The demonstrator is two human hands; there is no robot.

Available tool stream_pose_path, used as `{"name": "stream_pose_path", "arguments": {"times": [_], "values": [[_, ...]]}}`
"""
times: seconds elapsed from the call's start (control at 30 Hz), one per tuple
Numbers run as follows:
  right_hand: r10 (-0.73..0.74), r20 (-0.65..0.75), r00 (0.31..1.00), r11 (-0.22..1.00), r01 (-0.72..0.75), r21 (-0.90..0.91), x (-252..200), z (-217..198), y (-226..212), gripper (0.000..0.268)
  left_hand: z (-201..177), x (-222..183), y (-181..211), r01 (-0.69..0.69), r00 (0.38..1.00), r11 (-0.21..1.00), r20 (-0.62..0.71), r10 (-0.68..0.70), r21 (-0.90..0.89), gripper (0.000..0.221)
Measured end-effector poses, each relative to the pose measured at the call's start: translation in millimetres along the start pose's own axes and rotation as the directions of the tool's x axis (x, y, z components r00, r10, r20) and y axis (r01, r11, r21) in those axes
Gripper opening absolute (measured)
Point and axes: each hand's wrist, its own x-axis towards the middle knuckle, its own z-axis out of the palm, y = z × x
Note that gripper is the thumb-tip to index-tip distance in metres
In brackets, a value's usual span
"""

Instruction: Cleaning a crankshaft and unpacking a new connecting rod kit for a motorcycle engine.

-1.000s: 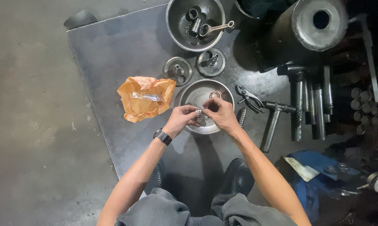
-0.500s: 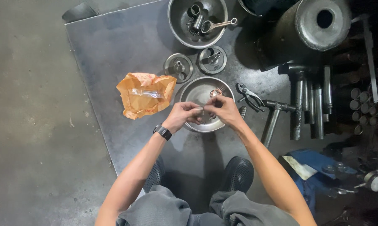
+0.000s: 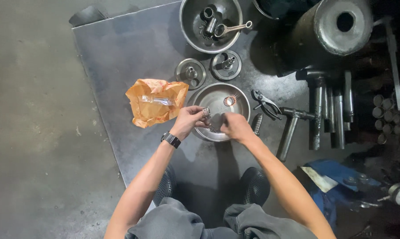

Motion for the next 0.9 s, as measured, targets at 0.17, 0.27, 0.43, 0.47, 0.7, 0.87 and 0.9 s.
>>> {"name": "stream_pose_path", "arguments": {"times": [0.17,0.27,0.43,0.47,0.7,0.87,0.9], "values": [[0.230,-0.009,0.973,0.728,-0.166,0.665,10.3,-34.8,-19.4,0.017,0.7,1.5,0.6,0.019,0.998,1.000,0.059,-0.019,-0.003,0.029],[0.169,0.012,0.986,0.675,-0.124,0.727,12.8,-41.3,-24.3,0.016,6.5,-1.5,3.0,0.036,0.997,0.999,0.061,-0.038,0.030,0.029],[0.116,0.043,0.992,0.652,-0.109,0.751,14.9,-34.4,-28.2,0.017,11.6,-9.3,8.3,-0.001,0.994,0.993,0.104,-0.012,0.121,0.028],[0.121,0.050,0.991,0.658,-0.119,0.744,15.2,-32.6,-25.7,0.017,11.5,-10.4,8.6,-0.013,0.992,0.990,0.126,-0.004,0.138,0.028],[0.198,0.185,0.963,0.659,-0.271,0.702,13.6,-31.3,-9.0,0.016,15.9,-8.5,9.5,0.013,0.978,0.991,0.206,-0.041,0.135,0.029],[0.215,-0.330,0.919,0.964,-0.147,0.221,4.7,-74.4,37.8,0.028,21.7,-7.4,13.2,0.002,0.995,0.992,0.099,-0.015,0.127,0.028],[0.041,-0.488,0.872,0.994,-0.085,-0.068,-0.6,-83.0,52.9,0.034,22.8,-6.7,13.2,0.005,0.997,0.992,0.075,-0.014,0.122,0.027]]}}
